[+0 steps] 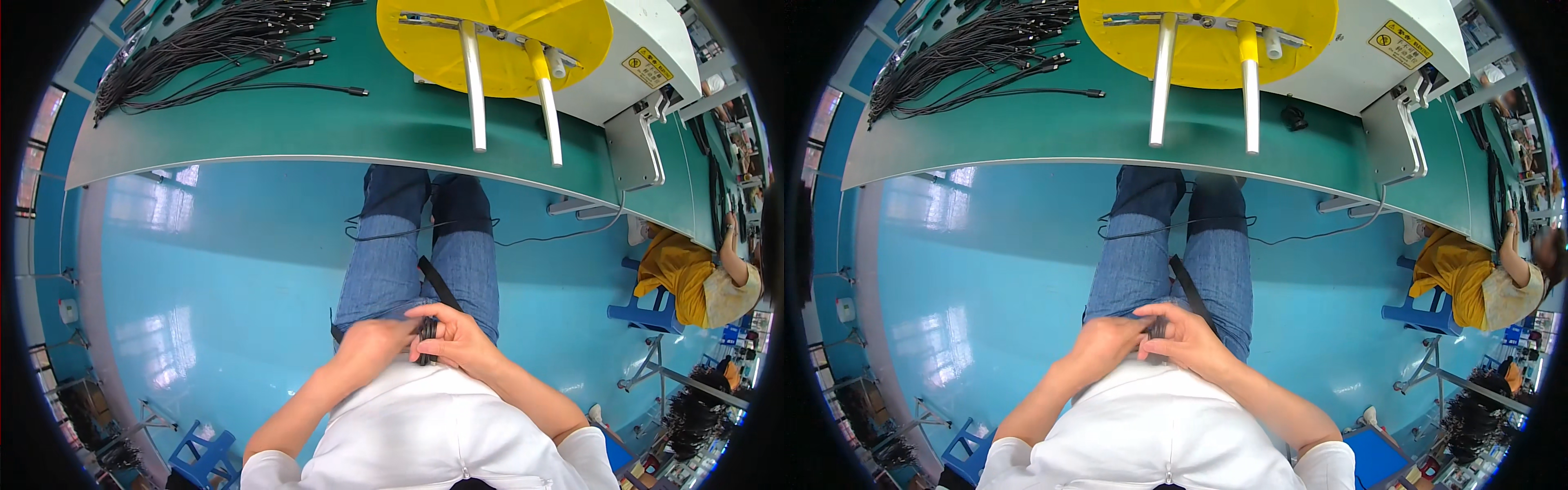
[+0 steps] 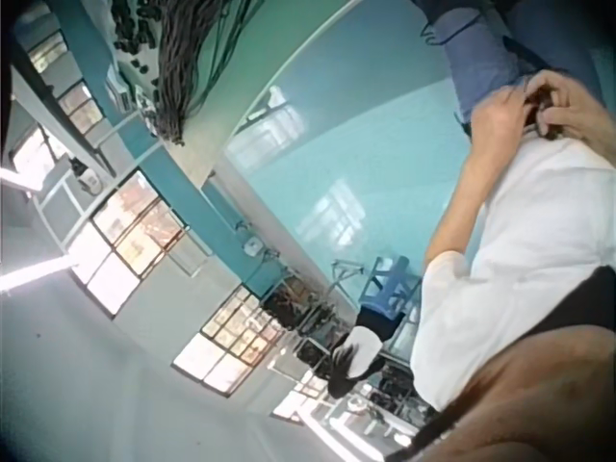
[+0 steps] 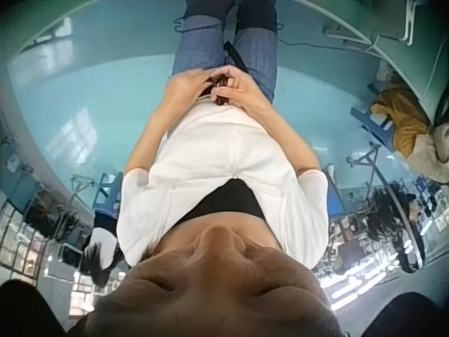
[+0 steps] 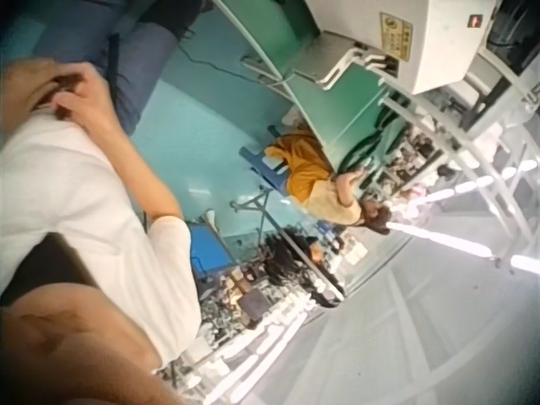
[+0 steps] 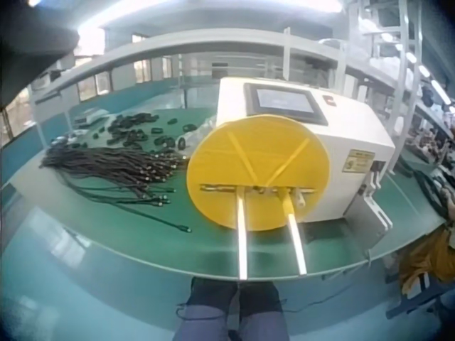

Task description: Coil electrical cables using a manual winding machine.

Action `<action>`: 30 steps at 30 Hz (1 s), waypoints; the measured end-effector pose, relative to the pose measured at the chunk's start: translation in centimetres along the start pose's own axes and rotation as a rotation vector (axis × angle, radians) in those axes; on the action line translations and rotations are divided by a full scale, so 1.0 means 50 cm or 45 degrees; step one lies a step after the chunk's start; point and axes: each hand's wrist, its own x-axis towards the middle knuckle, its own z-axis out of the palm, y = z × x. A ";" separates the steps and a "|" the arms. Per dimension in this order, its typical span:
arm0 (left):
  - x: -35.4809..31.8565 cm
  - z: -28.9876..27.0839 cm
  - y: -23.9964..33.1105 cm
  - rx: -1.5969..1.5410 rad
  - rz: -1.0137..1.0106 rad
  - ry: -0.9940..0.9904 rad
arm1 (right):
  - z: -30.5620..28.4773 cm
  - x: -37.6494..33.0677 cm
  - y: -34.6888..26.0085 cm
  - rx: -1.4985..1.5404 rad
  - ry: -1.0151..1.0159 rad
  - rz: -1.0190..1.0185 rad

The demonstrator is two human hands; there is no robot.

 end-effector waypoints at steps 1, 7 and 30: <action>-0.004 0.009 -0.006 -0.038 -0.031 -0.090 | -0.002 -0.003 -0.002 -0.105 -0.025 0.010; -0.013 -0.001 -0.008 -0.072 -0.150 -0.311 | -0.001 -0.005 0.000 -0.385 -0.137 -0.032; 0.088 0.010 0.048 -0.551 -0.026 0.174 | 0.004 0.039 -0.061 -0.232 -0.038 -0.637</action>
